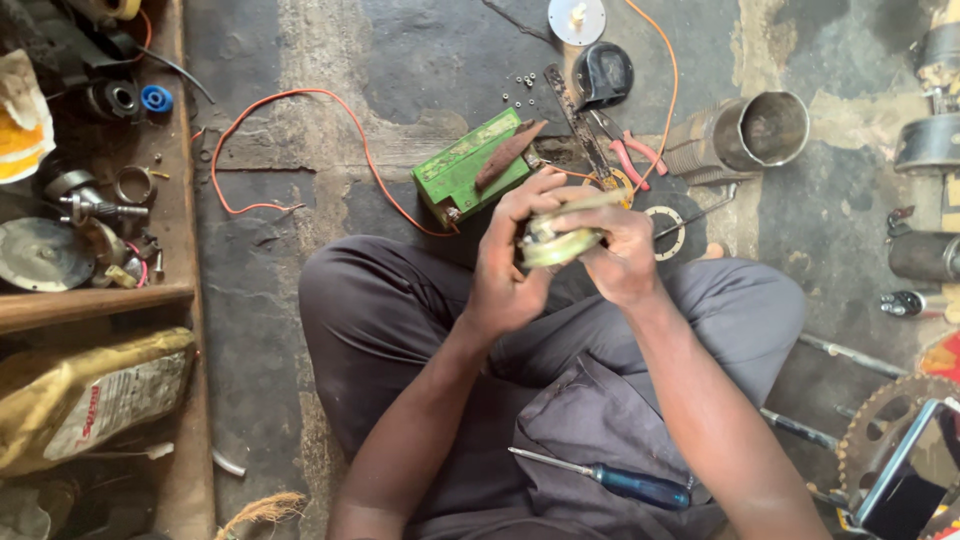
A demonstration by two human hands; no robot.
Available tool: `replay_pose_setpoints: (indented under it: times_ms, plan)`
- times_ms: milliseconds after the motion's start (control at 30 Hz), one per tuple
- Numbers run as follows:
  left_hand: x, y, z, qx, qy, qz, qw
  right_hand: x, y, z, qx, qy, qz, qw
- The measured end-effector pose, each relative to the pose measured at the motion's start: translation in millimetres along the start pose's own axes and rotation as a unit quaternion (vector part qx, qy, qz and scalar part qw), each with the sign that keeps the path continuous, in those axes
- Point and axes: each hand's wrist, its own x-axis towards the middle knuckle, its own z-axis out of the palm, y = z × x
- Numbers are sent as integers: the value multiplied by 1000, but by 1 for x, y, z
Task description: The person sits on the floor and uses a wrench and screwdriver to tighten bolts on a circular electrical component. They then connect a wire to the component and test it against a green battery, producing a spark. Finally, they attach a black plastic cover to the component.
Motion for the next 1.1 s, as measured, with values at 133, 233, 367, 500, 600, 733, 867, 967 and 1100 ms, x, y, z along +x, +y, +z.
replay_pose_setpoints:
  times_ms: [133, 233, 367, 500, 600, 733, 867, 967, 1100]
  plan:
    - [-1, 11, 1, 70, 14, 70, 995, -4, -3, -5, -37, -12, -50, 998]
    - [4, 17, 2, 50, 7, 93, 994, -4, -13, -13, -72, -30, -52, 996]
    - [-2, 24, 7, 42, -4, 105, 994, -11, -20, -15, 5, -26, -26, 999]
    - [-1, 21, 8, 46, 2, 103, 994, -9, -19, -15, 17, -16, -23, 999]
    - [2, 18, 5, 71, 30, 96, 992, -1, -17, -14, -41, -46, -85, 994]
    - [3, 9, 1, 59, 86, -37, 994, -1, -14, -3, -31, 19, 55, 998]
    - [6, -8, -4, -94, 93, -154, 979, 0, -9, 0, -78, 41, 107, 990]
    - [2, -23, 0, -130, 127, -183, 966, 4, -7, 1, -100, 41, 127, 986]
    - [-7, -39, -2, -152, 171, -207, 951, 0, -19, 7, -94, 43, 187, 977]
